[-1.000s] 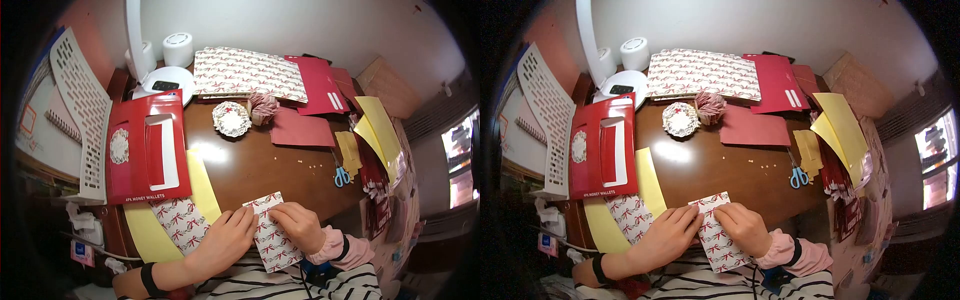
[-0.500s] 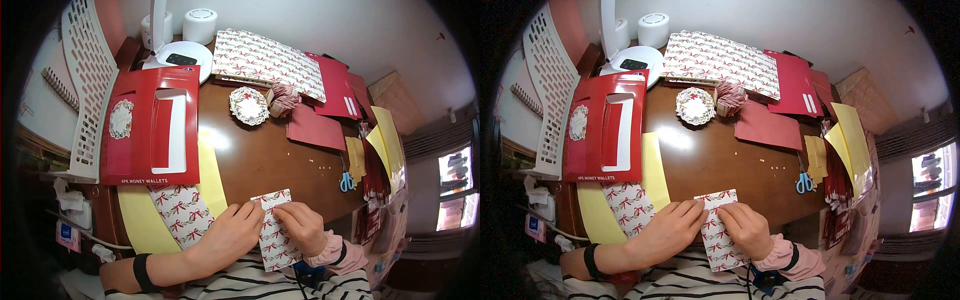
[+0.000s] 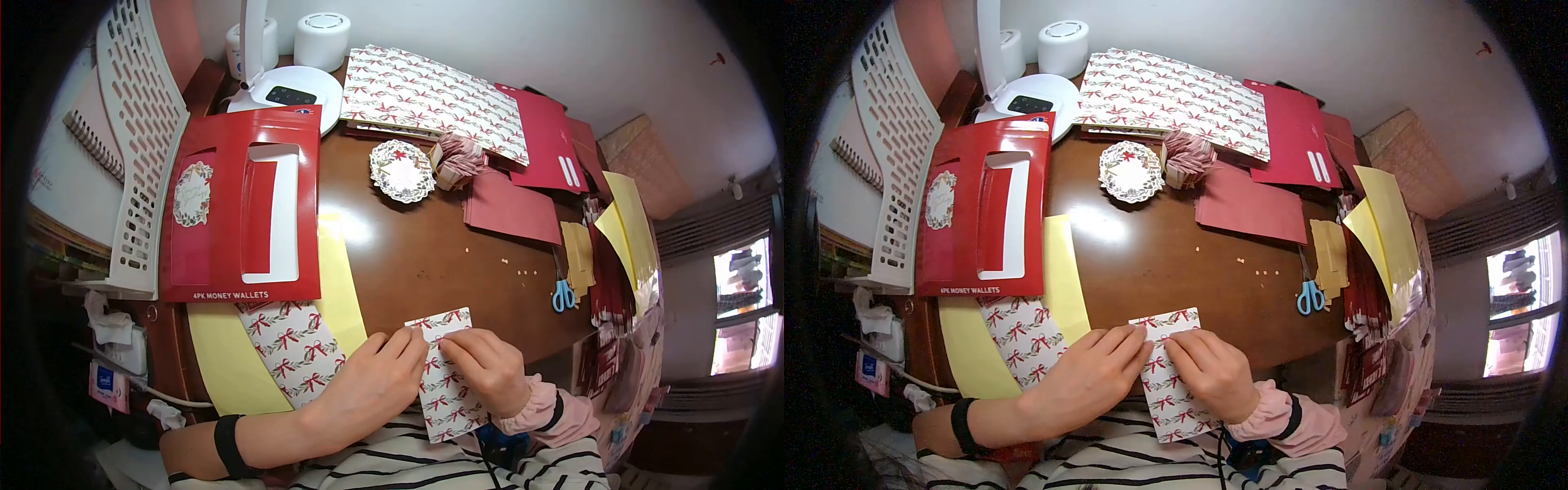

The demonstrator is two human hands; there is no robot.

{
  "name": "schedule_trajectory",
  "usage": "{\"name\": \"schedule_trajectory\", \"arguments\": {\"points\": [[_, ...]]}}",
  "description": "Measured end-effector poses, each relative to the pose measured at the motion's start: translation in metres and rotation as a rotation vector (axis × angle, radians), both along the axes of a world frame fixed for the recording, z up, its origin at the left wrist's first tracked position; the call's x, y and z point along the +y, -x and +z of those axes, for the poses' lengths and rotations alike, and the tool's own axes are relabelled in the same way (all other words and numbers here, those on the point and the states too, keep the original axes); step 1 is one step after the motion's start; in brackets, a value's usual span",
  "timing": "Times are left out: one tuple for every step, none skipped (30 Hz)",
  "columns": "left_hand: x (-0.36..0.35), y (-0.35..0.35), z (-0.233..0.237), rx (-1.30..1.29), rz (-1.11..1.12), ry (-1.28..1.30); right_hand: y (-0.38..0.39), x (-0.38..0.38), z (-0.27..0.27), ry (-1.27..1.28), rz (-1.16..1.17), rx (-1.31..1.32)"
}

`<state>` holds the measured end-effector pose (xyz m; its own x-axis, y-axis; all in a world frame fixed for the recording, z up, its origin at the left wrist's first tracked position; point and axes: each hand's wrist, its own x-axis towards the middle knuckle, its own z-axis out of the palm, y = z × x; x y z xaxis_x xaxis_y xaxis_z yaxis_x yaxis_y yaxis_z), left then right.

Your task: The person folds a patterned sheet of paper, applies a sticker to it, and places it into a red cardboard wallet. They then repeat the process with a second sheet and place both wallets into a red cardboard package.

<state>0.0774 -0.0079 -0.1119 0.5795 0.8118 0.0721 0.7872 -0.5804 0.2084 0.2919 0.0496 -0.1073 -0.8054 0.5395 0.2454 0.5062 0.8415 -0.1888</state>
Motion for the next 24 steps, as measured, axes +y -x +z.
{"name": "schedule_trajectory", "arguments": {"points": [[0.0,0.0,0.0,0.003,-0.003,0.002,0.0,0.0,-0.001,-0.003,0.011,-0.011],[0.0,0.0,0.0,0.005,-0.005,0.004,-0.001,-0.001,-0.001,-0.005,0.022,-0.022],[0.0,0.0,0.0,0.005,-0.006,0.002,-0.002,-0.002,-0.001,-0.008,0.021,-0.022],[0.0,0.0,0.0,0.004,-0.008,-0.004,-0.002,-0.003,-0.001,-0.008,0.027,-0.028],[0.001,0.0,0.0,0.001,-0.008,-0.01,-0.003,-0.005,-0.001,-0.01,0.034,-0.034],[0.001,0.001,0.0,0.0,-0.008,-0.015,-0.005,-0.005,0.0,-0.014,0.035,-0.035],[0.0,0.001,0.0,-0.005,-0.007,-0.01,-0.008,-0.006,0.003,0.03,0.017,-0.008],[0.0,0.001,0.0,-0.01,-0.006,-0.004,-0.011,-0.006,0.004,0.076,0.0,0.019],[0.0,0.001,-0.001,-0.011,-0.005,-0.005,-0.013,-0.006,0.004,0.074,0.001,0.018],[0.0,0.001,-0.001,-0.018,-0.001,-0.009,-0.017,-0.005,0.003,0.086,-0.013,0.025],[-0.001,0.0,-0.002,-0.024,0.002,-0.013,-0.019,-0.005,0.002,0.098,-0.028,0.033],[-0.001,0.0,-0.002,-0.025,-0.001,-0.015,-0.02,-0.003,0.0,0.08,-0.017,0.045],[-0.001,0.0,-0.001,-0.017,0.0,-0.026,-0.019,-0.002,0.001,0.077,-0.02,0.047],[-0.001,0.0,-0.001,-0.009,0.001,-0.037,-0.016,-0.002,0.002,0.061,0.005,0.027],[-0.001,0.0,-0.001,-0.007,-0.002,-0.041,-0.013,-0.002,0.003,0.045,0.032,0.008],[-0.001,0.0,-0.001,-0.008,0.001,-0.044,-0.011,-0.002,0.003,0.042,0.03,0.01],[-0.001,0.0,-0.002,-0.009,0.005,-0.047,-0.008,-0.002,0.002,0.012,0.035,-0.002],[-0.001,0.0,-0.002,-0.008,0.005,-0.049,-0.006,-0.002,0.002,-0.018,0.04,-0.013],[-0.001,0.001,-0.002,-0.01,0.002,-0.049,-0.005,-0.002,0.003,-0.02,0.041,-0.012],[-0.001,0.001,-0.002,-0.013,0.0,-0.047,-0.003,-0.001,0.004,-0.041,0.049,-0.025],[-0.001,0.001,-0.002,-0.013,0.002,-0.049,-0.002,-0.001,0.004,-0.061,0.057,-0.037],[-0.001,0.001,-0.002,-0.006,-0.001,-0.041,-0.001,0.0,0.004,-0.062,0.06,-0.037],[-0.001,0.001,-0.001,0.001,-0.003,-0.033,0.0,0.001,0.005,-0.094,0.076,-0.062],[-0.001,0.001,-0.002,0.001,-0.001,-0.034,0.001,0.002,0.005,-0.126,0.091,-0.087]]}}
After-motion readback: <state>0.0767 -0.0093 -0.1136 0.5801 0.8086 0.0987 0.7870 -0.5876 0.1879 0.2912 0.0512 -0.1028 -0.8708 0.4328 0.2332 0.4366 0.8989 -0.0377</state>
